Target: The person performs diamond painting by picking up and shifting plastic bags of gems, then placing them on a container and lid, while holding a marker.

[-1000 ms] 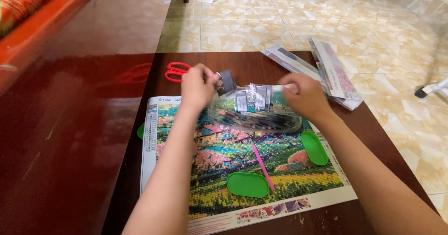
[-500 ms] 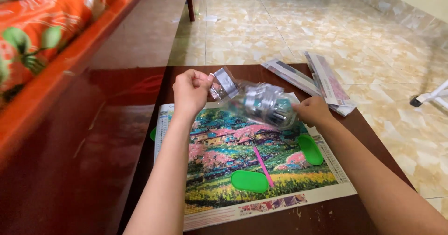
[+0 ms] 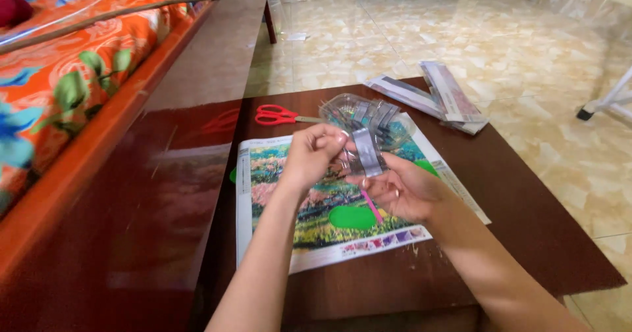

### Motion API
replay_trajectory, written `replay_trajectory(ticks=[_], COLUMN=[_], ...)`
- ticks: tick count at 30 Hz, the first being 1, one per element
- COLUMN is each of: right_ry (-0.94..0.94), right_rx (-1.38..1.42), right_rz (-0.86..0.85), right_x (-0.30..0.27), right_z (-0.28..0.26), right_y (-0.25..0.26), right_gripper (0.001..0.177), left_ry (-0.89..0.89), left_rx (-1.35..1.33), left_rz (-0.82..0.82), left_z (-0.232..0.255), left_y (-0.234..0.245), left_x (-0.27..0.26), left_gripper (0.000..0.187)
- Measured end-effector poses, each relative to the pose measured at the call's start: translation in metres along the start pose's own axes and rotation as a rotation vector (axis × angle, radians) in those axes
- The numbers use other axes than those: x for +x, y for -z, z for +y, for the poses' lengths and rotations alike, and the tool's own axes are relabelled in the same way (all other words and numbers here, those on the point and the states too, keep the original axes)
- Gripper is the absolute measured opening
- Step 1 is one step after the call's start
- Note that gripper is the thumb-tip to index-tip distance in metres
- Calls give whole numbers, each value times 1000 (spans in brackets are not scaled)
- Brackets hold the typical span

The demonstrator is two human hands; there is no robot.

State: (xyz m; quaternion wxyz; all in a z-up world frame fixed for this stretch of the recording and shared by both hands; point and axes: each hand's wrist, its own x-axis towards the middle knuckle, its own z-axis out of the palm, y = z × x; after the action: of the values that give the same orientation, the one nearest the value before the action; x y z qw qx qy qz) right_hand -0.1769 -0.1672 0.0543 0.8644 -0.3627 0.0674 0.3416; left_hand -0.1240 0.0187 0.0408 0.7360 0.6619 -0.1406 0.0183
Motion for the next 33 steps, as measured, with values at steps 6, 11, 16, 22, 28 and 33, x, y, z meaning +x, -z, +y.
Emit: replay_trajectory(ticks=[6, 11, 16, 22, 28, 33], right_ry=[143, 408, 718, 826, 820, 784], right_rx=[127, -228, -600, -934, -1023, -950], right_rz=[-2, 254, 338, 356, 405, 334], right_x=[22, 10, -1, -13, -4, 4], right_z=[41, 64, 68, 62, 63, 62], right_y=[75, 77, 72, 61, 61, 66], right_gripper=[25, 38, 61, 57, 56, 65], left_ry=[-83, -20, 6, -16, 2, 22], left_rx=[7, 185, 350, 513, 618, 491], left_rz=[8, 133, 221, 189, 156, 167], left_z=[-66, -89, -103, -91, -97, -98], left_y=[0, 1, 1, -7, -5, -2], left_x=[-25, -55, -61, -66, -54, -55], left_gripper=[17, 25, 25, 26, 30, 38])
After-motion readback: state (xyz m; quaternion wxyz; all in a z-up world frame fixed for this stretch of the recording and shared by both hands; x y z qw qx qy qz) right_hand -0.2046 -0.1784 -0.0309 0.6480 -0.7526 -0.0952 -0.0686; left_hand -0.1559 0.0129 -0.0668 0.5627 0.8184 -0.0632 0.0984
